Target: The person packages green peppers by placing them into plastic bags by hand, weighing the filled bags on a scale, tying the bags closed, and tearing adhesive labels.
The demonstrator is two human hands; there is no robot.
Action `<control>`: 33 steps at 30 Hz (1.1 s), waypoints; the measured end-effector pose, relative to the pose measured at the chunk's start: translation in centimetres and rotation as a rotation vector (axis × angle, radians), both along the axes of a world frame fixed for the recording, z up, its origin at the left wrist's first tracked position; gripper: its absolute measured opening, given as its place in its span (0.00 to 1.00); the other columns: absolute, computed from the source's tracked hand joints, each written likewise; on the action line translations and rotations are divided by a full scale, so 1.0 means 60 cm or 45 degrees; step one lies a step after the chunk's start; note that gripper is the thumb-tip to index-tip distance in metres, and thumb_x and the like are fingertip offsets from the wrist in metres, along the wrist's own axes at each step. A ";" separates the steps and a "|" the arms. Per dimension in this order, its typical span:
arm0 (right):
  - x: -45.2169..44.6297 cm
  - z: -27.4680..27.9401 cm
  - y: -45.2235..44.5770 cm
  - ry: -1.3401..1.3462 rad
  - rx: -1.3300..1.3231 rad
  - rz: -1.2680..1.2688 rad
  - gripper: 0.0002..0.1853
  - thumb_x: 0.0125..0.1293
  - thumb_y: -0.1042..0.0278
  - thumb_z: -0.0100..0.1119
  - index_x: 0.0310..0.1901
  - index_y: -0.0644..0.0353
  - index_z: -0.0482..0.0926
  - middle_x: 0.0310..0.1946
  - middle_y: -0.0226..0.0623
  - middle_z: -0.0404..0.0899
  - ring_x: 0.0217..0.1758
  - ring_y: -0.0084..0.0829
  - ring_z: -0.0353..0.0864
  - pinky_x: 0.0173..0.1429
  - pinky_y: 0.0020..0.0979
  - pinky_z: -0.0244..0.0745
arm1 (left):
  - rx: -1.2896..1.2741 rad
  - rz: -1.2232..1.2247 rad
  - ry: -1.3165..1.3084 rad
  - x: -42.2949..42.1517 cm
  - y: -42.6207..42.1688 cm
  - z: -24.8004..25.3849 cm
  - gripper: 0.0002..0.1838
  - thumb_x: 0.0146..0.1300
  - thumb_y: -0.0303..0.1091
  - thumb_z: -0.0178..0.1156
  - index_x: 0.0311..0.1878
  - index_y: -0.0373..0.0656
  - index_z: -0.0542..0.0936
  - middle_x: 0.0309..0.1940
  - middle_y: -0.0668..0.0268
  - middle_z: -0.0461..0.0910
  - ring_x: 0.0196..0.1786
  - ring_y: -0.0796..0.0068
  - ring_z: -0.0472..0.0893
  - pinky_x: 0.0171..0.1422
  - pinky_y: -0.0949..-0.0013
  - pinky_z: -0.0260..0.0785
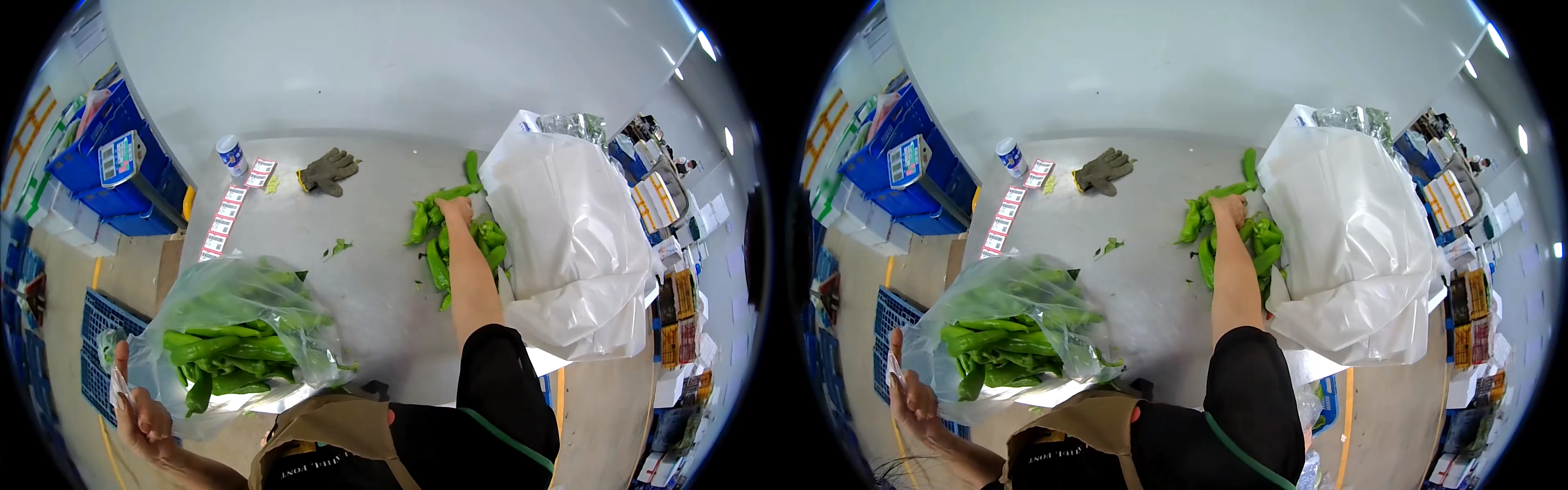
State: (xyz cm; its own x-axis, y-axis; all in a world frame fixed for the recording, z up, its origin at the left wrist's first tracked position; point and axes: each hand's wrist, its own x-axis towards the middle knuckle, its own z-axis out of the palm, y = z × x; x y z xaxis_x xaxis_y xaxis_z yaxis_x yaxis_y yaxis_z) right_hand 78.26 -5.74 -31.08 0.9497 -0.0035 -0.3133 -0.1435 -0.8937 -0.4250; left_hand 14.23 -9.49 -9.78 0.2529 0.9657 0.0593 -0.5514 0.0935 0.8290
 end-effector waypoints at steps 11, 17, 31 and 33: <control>0.014 -0.090 -0.011 0.031 0.342 0.394 0.45 0.44 0.58 0.70 0.64 0.59 0.58 0.54 0.56 0.70 0.56 0.51 0.72 0.58 0.44 0.69 | -0.065 0.091 0.006 0.030 0.008 0.001 0.31 0.72 0.37 0.42 0.71 0.37 0.43 0.12 0.75 0.59 0.09 0.90 0.52 0.09 0.81 0.45; -0.105 -0.025 -0.019 -0.002 -0.070 0.483 0.45 0.47 0.57 0.69 0.67 0.50 0.55 0.60 0.57 0.61 0.59 0.54 0.68 0.57 0.51 0.68 | -0.009 -0.107 -0.039 0.036 0.018 -0.006 0.30 0.72 0.36 0.41 0.70 0.34 0.44 0.13 0.75 0.60 0.08 0.90 0.53 0.08 0.83 0.47; -0.090 -0.076 -0.046 0.314 0.492 0.530 0.32 0.56 0.61 0.64 0.62 0.57 0.66 0.57 0.46 0.68 0.60 0.41 0.70 0.58 0.42 0.71 | -0.033 -0.083 -0.057 0.021 -0.046 0.008 0.29 0.69 0.35 0.45 0.69 0.34 0.50 0.11 0.75 0.59 0.08 0.90 0.53 0.10 0.82 0.42; -0.073 -0.129 -0.017 0.118 0.428 0.551 0.33 0.56 0.54 0.64 0.61 0.56 0.66 0.57 0.48 0.67 0.59 0.43 0.70 0.57 0.43 0.73 | -0.043 -0.091 -0.035 0.018 -0.053 0.007 0.29 0.69 0.35 0.46 0.69 0.33 0.51 0.11 0.75 0.59 0.08 0.90 0.52 0.10 0.82 0.41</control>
